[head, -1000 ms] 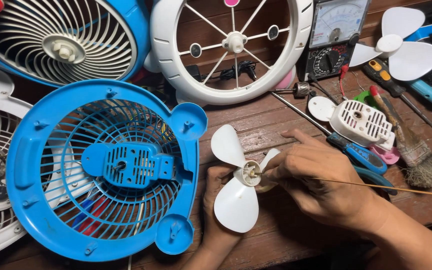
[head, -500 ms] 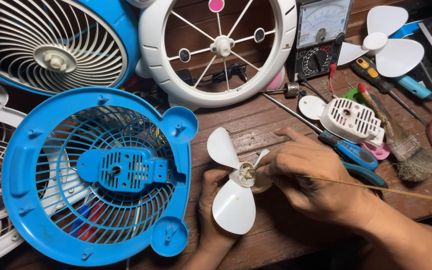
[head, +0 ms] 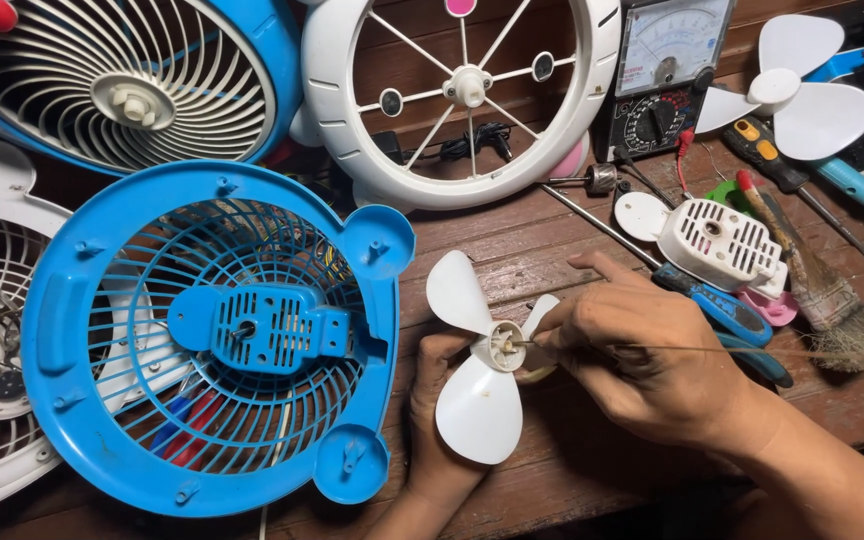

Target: A person is cleaning and repairing a small plastic fan blade assembly at a cluttered electronics repair workbench.

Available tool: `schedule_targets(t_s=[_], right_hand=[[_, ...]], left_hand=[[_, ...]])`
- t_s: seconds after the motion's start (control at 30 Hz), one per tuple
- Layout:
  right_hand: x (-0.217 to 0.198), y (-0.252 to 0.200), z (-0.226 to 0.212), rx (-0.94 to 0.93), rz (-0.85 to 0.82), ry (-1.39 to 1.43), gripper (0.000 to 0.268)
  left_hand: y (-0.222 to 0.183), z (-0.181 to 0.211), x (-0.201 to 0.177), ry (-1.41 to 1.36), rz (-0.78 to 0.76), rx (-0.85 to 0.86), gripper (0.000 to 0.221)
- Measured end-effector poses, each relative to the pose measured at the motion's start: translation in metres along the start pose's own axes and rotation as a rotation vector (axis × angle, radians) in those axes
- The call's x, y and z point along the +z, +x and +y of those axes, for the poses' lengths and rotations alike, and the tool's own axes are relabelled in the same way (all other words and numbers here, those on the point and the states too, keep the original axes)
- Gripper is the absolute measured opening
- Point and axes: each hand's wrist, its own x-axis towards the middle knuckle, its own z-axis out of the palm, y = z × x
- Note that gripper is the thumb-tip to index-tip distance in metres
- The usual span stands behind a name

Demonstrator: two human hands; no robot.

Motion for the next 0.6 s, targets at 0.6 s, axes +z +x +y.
schedule_targets(t_s=[0.6], right_hand=[[-0.0024, -0.0003, 0.0013, -0.048, -0.016, -0.038, 0.009]], left_hand=[[0.0006, 0.0015, 0.0006, -0.062, -0.017, -0.013, 0.038]])
